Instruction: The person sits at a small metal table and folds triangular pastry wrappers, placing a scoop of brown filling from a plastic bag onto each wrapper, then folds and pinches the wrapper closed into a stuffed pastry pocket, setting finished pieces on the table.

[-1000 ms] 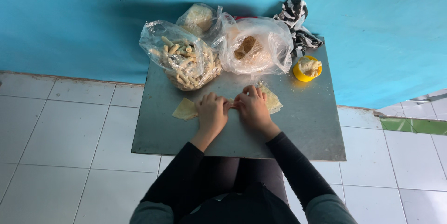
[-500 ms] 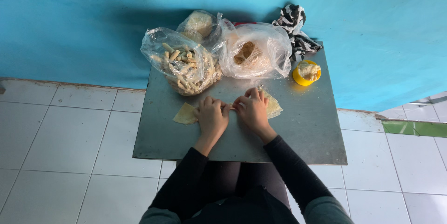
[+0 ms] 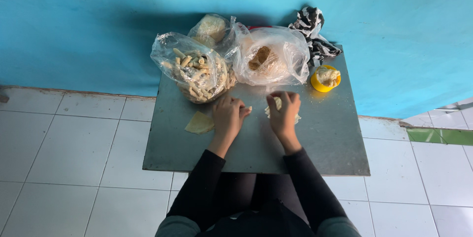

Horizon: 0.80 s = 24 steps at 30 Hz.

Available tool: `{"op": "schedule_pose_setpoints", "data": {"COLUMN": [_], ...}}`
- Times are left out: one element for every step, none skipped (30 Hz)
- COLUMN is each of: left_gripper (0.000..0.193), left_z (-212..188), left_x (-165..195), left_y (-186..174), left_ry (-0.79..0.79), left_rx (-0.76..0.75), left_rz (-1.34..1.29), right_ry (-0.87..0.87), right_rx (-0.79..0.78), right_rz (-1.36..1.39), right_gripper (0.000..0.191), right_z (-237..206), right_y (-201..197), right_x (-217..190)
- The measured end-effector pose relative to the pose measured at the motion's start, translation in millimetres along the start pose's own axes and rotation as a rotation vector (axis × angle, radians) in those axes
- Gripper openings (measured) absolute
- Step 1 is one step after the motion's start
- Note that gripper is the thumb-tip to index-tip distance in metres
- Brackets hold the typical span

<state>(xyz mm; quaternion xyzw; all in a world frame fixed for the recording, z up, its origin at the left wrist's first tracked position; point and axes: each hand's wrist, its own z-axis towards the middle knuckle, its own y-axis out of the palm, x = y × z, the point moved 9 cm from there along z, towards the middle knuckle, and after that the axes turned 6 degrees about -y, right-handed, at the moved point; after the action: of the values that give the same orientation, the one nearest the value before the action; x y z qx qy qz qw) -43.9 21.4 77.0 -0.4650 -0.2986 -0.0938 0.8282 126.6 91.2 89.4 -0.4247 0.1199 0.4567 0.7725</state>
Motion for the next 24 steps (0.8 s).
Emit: {"op": "schedule_pose_setpoints", "data": {"left_gripper": [0.025, 0.025, 0.025, 0.025, 0.02, 0.016, 0.018, 0.018, 0.018, 0.019, 0.02, 0.021, 0.024, 0.028, 0.027, 0.027, 0.011, 0.013, 0.017, 0.02, 0.022, 0.026, 0.03, 0.034], "left_z": [-0.5, 0.1, 1.3, 2.1, 6.2, 11.5, 22.4, 32.0, 40.9, 54.7, 64.1, 64.6, 64.4, 64.3, 53.8, 34.8, 30.3, 14.2, -1.2, -14.1, -22.7, -27.9, -31.4, -31.8], "left_x": [1.4, 6.5, 13.2, 20.4, 20.1, 17.4, 12.8, 5.4, -1.5, -8.5, -11.4, -7.0, -3.0, 0.6, 12.4, 29.7, 24.9, 43.6, 56.6, 62.5, 65.8, 65.5, 65.2, 64.3], "left_y": [-0.7, -16.3, -33.3, -52.3, -72.8, -95.9, -118.8, -137.9, -155.4, -166.7, -169.9, -168.5, -165.4, -161.5, -147.5, -125.6, -83.3, -54.3, -32.7, -11.0, 8.2, 17.7, 25.8, 32.4], "left_ry": [0.007, 0.037, 0.068, 0.099, 0.08, 0.058, 0.057, 0.048, 0.041, 0.04, 0.039, 0.059, 0.078, 0.097, 0.156, 0.215, 0.064, 0.167, 0.227, 0.216, 0.205, 0.185, 0.169, 0.153], "left_rx": [-0.029, 0.095, 0.224, 0.357, 0.462, 0.559, 0.63, 0.63, 0.631, 0.574, 0.515, 0.515, 0.517, 0.521, 0.521, 0.517, 0.19, 0.021, -0.027, -0.086, -0.142, -0.151, -0.161, -0.171], "left_rz": [0.04, 0.07, 0.1, 0.131, 0.233, 0.335, 0.398, 0.396, 0.394, 0.418, 0.441, 0.42, 0.4, 0.381, 0.353, 0.324, -0.027, -0.28, -0.195, -0.133, -0.072, -0.094, -0.116, -0.138], "right_ry": [-0.006, -0.015, 0.005, 0.023, 0.045, 0.048, 0.052, 0.058, 0.056, 0.052, 0.05, -0.011, -0.073, -0.136, -0.137, -0.135, -0.131, -0.135, -0.139, -0.144, -0.138, -0.13, -0.12, 0.036], "right_rx": [-0.001, -0.001, -0.011, -0.02, -0.03, -0.029, -0.03, -0.029, -0.078, -0.123, -0.167, -0.211, -0.256, -0.3, -0.321, -0.344, -0.367, -0.379, -0.395, -0.411, -0.396, -0.38, -0.361, -0.346], "right_rz": [0.024, 0.047, 0.04, 0.034, 0.028, 0.011, -0.006, -0.026, -0.013, 0.002, 0.016, 0.029, 0.044, 0.06, 0.044, 0.027, 0.008, -0.027, -0.061, -0.095, -0.05, -0.004, 0.04, 0.118], "right_gripper": [0.015, 0.015, 0.014, 0.013, 0.011, 0.011, 0.011, 0.011, 0.011, 0.013, 0.015, 0.018, 0.022, 0.026, 0.021, 0.016, 0.011, 0.009, 0.006, 0.004, 0.005, 0.006, 0.006, 0.004], "right_z": [-6.6, -12.6, -18.6, -23.8, -25.9, -26.6, -27.8, -28.9, -28.1, -25.6, -25.2, -26.1, -28.2, -30.5, -32.6, -36.4, -39.8, -40.9, -41.9, -42.9, -42.2, -41.7, -40.4, -36.4], "right_y": [-9.9, -19.8, -29.4, -38.1, -43.9, -50.9, -57.7, -65.1, -66.4, -66.8, -67.3, -66.9, -64.4, -59.7, -53.2, -45.1, -37.5, -31.8, -25.6, -20.3, -18.4, -17.3, -16.7, -14.7], "right_x": [4.4, 8.1, 14.1, 19.1, 24.6, 28.3, 31.3, 33.9, 35.6, 36.5, 36.2, 29.5, 21.8, 13.4, 10.8, 8.3, 8.0, 9.6, 12.9, 17.7, 23.5, 29.6, 36.5, 56.7]}}
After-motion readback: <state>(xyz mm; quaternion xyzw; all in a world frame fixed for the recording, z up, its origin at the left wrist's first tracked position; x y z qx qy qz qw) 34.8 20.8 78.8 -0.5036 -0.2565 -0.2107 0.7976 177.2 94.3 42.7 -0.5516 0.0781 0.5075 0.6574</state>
